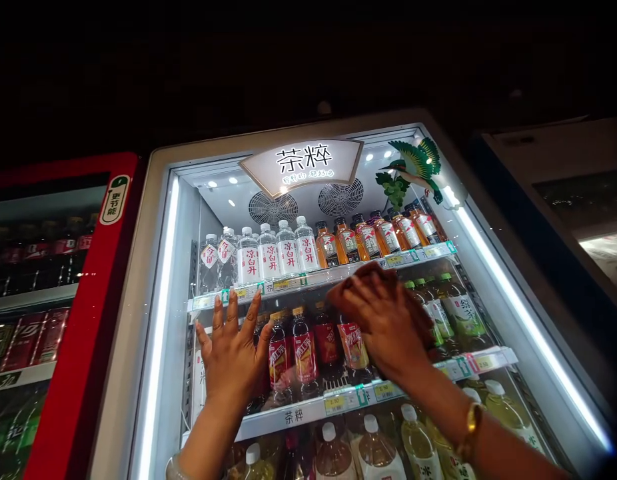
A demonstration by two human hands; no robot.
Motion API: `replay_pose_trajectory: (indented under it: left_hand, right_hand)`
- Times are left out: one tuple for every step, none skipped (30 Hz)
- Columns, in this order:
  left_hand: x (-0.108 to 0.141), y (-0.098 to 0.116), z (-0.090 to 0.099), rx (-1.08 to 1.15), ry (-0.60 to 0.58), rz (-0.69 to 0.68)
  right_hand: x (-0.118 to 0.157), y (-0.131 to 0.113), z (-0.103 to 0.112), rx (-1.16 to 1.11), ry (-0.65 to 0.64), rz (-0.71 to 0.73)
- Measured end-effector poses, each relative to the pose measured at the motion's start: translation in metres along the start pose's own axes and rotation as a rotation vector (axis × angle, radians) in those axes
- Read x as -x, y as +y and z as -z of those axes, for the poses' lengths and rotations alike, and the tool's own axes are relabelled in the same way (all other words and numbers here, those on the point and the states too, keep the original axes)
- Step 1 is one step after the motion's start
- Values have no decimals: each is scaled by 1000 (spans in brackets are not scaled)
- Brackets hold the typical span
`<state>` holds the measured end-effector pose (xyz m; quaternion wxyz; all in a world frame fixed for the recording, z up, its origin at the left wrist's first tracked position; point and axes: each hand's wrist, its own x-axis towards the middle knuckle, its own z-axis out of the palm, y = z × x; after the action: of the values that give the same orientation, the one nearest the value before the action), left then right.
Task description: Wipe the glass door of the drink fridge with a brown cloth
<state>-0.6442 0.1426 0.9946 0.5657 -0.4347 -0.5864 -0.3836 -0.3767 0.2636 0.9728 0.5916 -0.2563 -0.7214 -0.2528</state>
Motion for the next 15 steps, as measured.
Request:
replay_pose_trajectory:
  left_hand:
    - [-1,0,1,-5,-6,-1]
    - [-2,1,1,-11,-12,-3]
    - [-5,1,1,-14,-18,-4]
    - [-9,1,1,-17,-25,-3]
    - [-13,2,1,-18,-31,-1]
    - [-19,3,1,-17,-37,3]
    - [-25,3,0,-16,-39,9]
    - [-32,4,0,-15,-40,16]
    - [-38,5,-1,-15,-38,20]
    - [-43,6,-1,-14,-36,24]
    - [-48,7,-2,-13,-35,25]
    - [-51,7,-2,-12,-37,26]
    - [-53,8,-2,-9,-41,25]
    - [-54,8,-2,-7,-47,25]
    - [-54,9,-1,-5,-52,26]
  right_hand:
    - [1,24,7,34,26,-90]
    - [-3,49,15,61,57,-178]
    - [-13,73,22,76,113,-267]
    - [-28,94,28,79,164,-349]
    - [-46,111,34,78,210,-421]
    - [-68,121,38,79,240,-471]
    - [-90,125,39,82,264,-492]
    - [-111,122,39,80,281,-493]
    - [-130,113,37,68,279,-469]
    - [-145,99,33,51,265,-440]
    - [-156,80,28,36,252,-399]
    - [-160,60,21,23,230,-354]
    - [-158,38,14,16,211,-300]
    - [-150,17,7,10,189,-241]
    - [-137,-2,0,6,162,-175]
